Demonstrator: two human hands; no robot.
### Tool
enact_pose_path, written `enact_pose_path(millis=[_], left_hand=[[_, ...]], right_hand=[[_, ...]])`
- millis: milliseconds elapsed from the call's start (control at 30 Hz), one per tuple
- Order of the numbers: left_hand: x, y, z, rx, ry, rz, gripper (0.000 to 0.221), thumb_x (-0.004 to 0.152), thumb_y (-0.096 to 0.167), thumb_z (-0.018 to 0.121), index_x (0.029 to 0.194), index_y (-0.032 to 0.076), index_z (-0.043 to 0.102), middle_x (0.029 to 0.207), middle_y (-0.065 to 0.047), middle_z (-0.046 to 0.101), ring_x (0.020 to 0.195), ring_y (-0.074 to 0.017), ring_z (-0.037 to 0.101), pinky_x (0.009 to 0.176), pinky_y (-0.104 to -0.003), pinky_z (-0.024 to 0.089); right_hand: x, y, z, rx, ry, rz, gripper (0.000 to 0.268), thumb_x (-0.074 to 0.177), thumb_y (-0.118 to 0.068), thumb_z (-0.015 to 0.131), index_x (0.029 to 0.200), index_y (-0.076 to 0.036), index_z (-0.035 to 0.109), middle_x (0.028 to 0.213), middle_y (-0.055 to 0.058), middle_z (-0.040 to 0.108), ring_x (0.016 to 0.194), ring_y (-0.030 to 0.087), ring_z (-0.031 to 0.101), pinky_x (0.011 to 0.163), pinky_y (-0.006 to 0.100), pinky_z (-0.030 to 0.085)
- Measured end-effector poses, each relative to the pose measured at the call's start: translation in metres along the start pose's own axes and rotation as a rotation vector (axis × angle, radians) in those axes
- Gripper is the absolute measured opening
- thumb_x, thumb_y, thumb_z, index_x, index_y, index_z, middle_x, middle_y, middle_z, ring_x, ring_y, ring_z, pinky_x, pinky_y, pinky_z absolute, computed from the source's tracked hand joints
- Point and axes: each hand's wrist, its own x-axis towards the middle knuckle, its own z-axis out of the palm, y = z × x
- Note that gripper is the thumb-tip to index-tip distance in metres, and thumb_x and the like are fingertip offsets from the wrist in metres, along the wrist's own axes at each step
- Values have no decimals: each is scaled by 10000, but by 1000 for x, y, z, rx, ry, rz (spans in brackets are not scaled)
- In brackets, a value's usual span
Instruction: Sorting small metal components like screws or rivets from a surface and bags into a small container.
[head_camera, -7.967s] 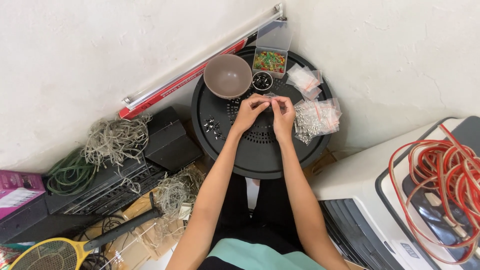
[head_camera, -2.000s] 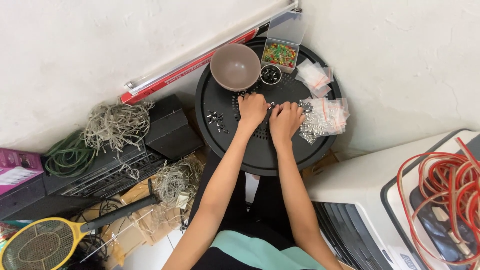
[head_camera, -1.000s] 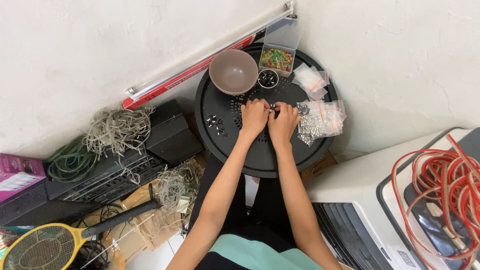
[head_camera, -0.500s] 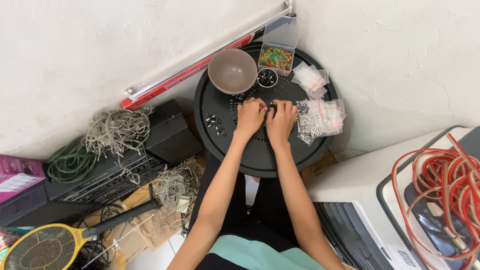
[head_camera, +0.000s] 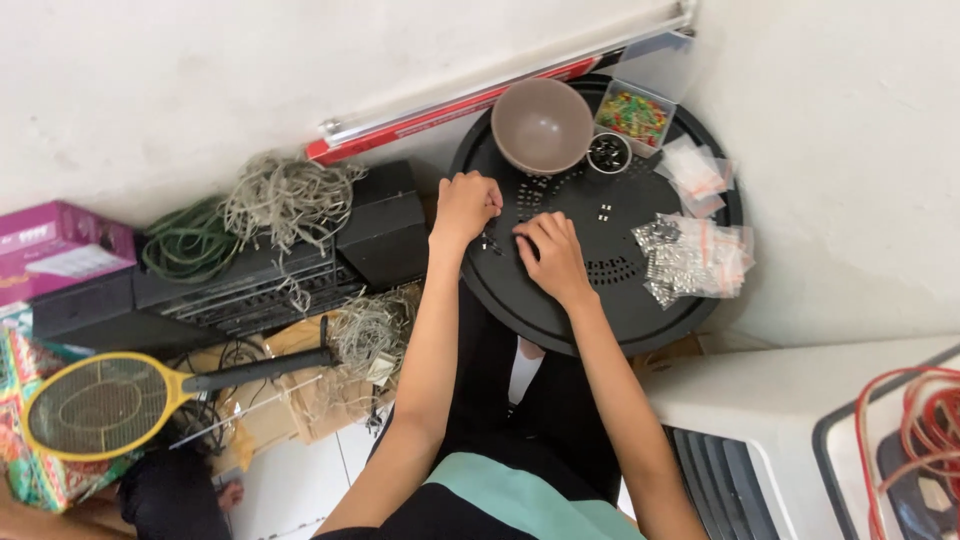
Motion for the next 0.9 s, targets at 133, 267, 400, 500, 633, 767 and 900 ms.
enact_pose_path(millis=[133,267,400,500,633,767,900], left_hand=[[-2,-14,-3,90,-37,-52,101,787,223,848,775,257,753,841,-21,662,895,-301,652,813,-401,393],[-2,-13,0,110,-66,-76,127,754,250,876,799,272,759,876,-33,663,919,-308,643,827,-409,377],[0,-8,4,90,-82,-82,156,740,241,893,837,259,772,894,-41,670,922,-307,650,817,-412,386],[-1,-5,4,84,-68,-98,122,755,243,881,815,247,775,894,-56,686,923,-314,654,824,-419,384],[-4,-6,4,97,-26,-110,88,781,241,861,810,240,778,898,-60,682,919,-311,645,823,-416,383],[-6,-5,3,90,25,-106,75,802,239,849,787,241,776,886,-69,681,906,-311,649,810,-400,391],[-3,-5,11,102,96,-118,136,782,212,806,672,253,737,782,-60,659,811,-317,635,739,-398,375]], right_hand=[[1,-2,8,36,-53,-109,67,956,-182,732,947,-133,688,865,3,548,884,193,520,752,337,394],[0,-1,12,46,-67,-134,183,882,-235,809,963,-123,689,862,12,565,891,206,533,769,346,408],[-1,-1,16,27,-87,-144,192,864,-180,825,988,-103,699,848,14,549,873,211,536,753,343,408],[2,-4,14,-3,-79,-142,106,909,-145,791,959,-113,703,828,-6,534,842,188,526,739,323,407],[1,-3,15,0,-86,-103,103,909,-137,798,967,-127,715,825,-11,555,842,184,545,747,322,422],[0,0,18,-19,-79,-99,99,913,-140,788,965,-114,708,811,-6,542,824,189,545,729,328,432],[-1,1,19,-20,-77,-106,111,911,-116,781,986,-107,700,812,0,526,830,192,537,729,328,431]])
